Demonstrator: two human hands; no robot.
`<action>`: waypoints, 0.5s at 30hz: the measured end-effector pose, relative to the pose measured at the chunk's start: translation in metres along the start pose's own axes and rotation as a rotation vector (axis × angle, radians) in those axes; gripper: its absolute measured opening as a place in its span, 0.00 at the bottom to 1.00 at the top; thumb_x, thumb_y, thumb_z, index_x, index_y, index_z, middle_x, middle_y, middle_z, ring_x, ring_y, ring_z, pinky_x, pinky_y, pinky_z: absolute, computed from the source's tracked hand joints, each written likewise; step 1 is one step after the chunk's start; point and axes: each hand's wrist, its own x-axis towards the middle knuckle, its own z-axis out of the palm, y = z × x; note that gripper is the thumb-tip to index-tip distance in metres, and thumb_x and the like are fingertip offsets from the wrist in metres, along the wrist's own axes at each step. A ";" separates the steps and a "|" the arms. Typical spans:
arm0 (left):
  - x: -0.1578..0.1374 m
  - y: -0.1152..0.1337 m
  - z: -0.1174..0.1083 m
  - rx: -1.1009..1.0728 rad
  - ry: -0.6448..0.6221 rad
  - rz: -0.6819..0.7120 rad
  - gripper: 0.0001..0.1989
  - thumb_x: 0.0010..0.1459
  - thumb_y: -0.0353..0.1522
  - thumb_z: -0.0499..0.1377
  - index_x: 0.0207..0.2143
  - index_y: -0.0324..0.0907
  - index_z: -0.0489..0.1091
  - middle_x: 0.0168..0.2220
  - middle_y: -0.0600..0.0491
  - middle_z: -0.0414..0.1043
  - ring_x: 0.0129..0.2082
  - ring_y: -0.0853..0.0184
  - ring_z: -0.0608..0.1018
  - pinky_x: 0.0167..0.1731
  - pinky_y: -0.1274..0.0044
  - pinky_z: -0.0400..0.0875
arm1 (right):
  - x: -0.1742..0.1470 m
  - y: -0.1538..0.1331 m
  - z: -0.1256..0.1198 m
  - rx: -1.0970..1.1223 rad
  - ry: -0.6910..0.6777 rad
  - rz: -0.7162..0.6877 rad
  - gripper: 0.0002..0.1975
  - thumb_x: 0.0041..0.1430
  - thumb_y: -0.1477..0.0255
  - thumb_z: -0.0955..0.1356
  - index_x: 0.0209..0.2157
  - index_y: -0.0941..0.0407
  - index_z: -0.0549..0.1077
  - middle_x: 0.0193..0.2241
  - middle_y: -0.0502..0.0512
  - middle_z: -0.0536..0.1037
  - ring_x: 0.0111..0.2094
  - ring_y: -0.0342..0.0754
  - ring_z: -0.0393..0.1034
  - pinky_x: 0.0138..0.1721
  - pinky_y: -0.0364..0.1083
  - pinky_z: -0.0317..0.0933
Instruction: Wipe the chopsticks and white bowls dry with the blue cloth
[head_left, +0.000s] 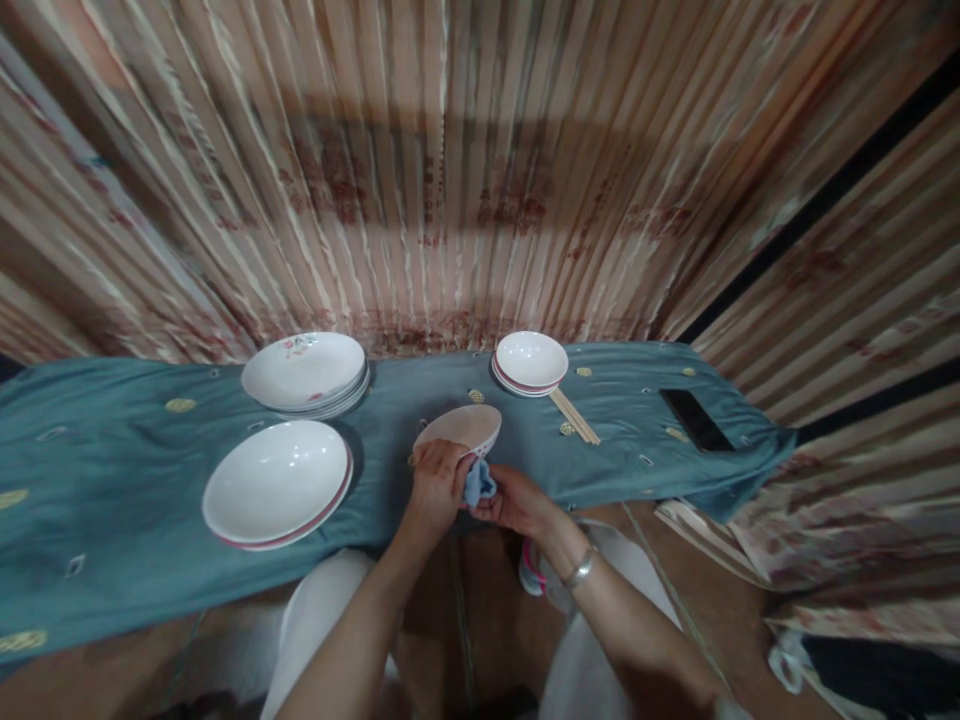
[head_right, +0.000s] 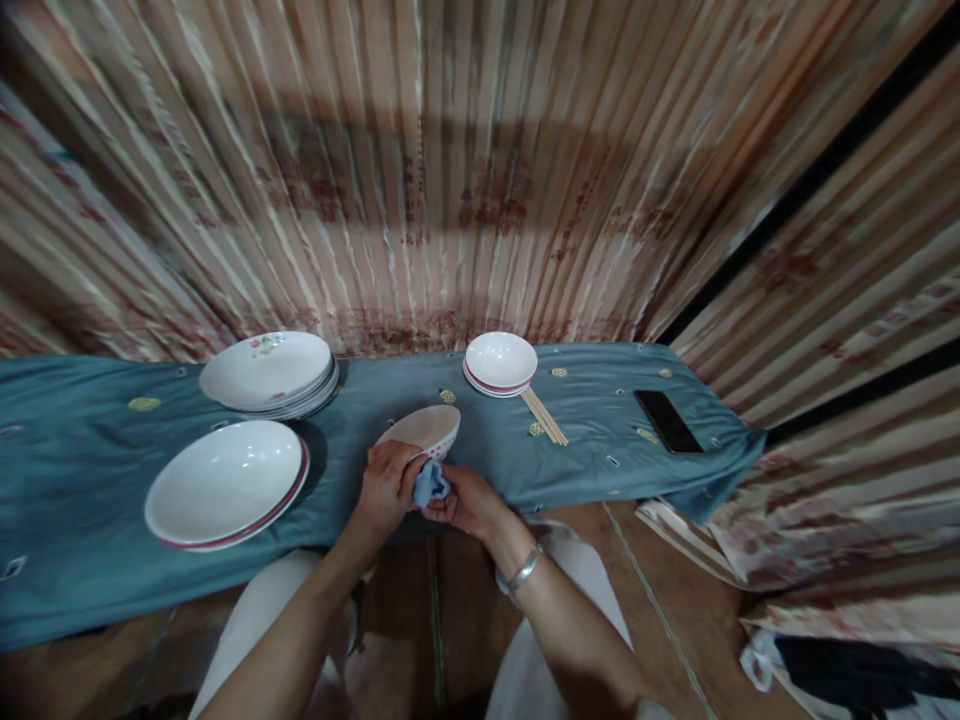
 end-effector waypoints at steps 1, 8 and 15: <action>-0.001 0.000 0.001 0.014 -0.008 0.015 0.11 0.60 0.35 0.52 0.28 0.45 0.71 0.27 0.49 0.72 0.32 0.59 0.72 0.40 0.69 0.60 | -0.001 -0.002 0.000 -0.012 0.014 0.014 0.09 0.60 0.68 0.66 0.30 0.60 0.72 0.23 0.54 0.77 0.25 0.44 0.74 0.30 0.44 0.68; -0.007 -0.001 0.003 0.220 -0.023 0.156 0.12 0.64 0.31 0.49 0.31 0.42 0.70 0.27 0.50 0.72 0.32 0.61 0.73 0.40 0.69 0.62 | -0.009 -0.015 -0.002 -0.165 0.091 -0.023 0.20 0.60 0.55 0.63 0.31 0.59 0.73 0.19 0.51 0.75 0.18 0.42 0.70 0.22 0.41 0.64; -0.014 0.003 0.008 0.364 -0.001 0.270 0.10 0.63 0.29 0.50 0.31 0.41 0.70 0.27 0.52 0.72 0.31 0.63 0.74 0.40 0.69 0.64 | -0.009 -0.008 -0.003 -0.366 0.299 -0.123 0.27 0.46 0.44 0.67 0.20 0.57 0.69 0.14 0.48 0.70 0.17 0.41 0.64 0.20 0.40 0.58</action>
